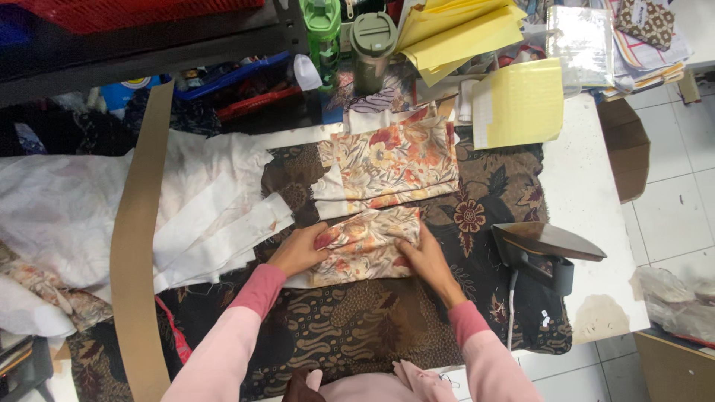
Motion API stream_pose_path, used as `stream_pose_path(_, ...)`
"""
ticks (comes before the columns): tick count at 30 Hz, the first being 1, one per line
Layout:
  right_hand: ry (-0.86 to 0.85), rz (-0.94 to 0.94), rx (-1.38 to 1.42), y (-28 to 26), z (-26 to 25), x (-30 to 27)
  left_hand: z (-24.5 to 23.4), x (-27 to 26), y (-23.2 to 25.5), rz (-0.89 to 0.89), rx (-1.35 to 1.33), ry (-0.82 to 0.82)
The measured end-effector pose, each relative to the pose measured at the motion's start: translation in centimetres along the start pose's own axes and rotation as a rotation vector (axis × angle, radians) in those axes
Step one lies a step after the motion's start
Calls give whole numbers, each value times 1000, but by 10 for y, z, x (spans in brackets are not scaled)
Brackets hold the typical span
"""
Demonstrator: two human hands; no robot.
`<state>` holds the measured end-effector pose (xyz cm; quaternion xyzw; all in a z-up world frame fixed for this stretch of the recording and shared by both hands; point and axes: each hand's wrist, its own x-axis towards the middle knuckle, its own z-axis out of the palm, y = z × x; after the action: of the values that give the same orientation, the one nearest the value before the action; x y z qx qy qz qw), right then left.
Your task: The person repeatedly irons a floral-patterned fabric strip using a cardboard template and an iron. They align the template, press the fabric, remove the template, and fold the strip. This cycle is performed multiple times on the same piece of fabric.
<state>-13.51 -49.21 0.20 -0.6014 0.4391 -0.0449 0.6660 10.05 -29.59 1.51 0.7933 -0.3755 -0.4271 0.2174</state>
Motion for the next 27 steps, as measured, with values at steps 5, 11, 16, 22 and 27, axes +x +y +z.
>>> stream_pose_path(5, 9, -123, 119, -58, -36, 25, -35, 38, 32, 273, -252, 105)
stream_pose_path(11, 168, -273, -232, -101, -75, 109, -64, 118, 72, 120, -217, 215)
stream_pose_path(16, 235, -241, -369, -77, -78, 144, 4, 139, 93, 229, 645, 288)
stream_pose_path(22, 471, -778, -1054, -44, -60, 117, 50, 133, 52, 514, 629, 430)
stream_pose_path(27, 122, -949, -973, -35, -42, 98, 56, 150, 34, 467, 764, 405)
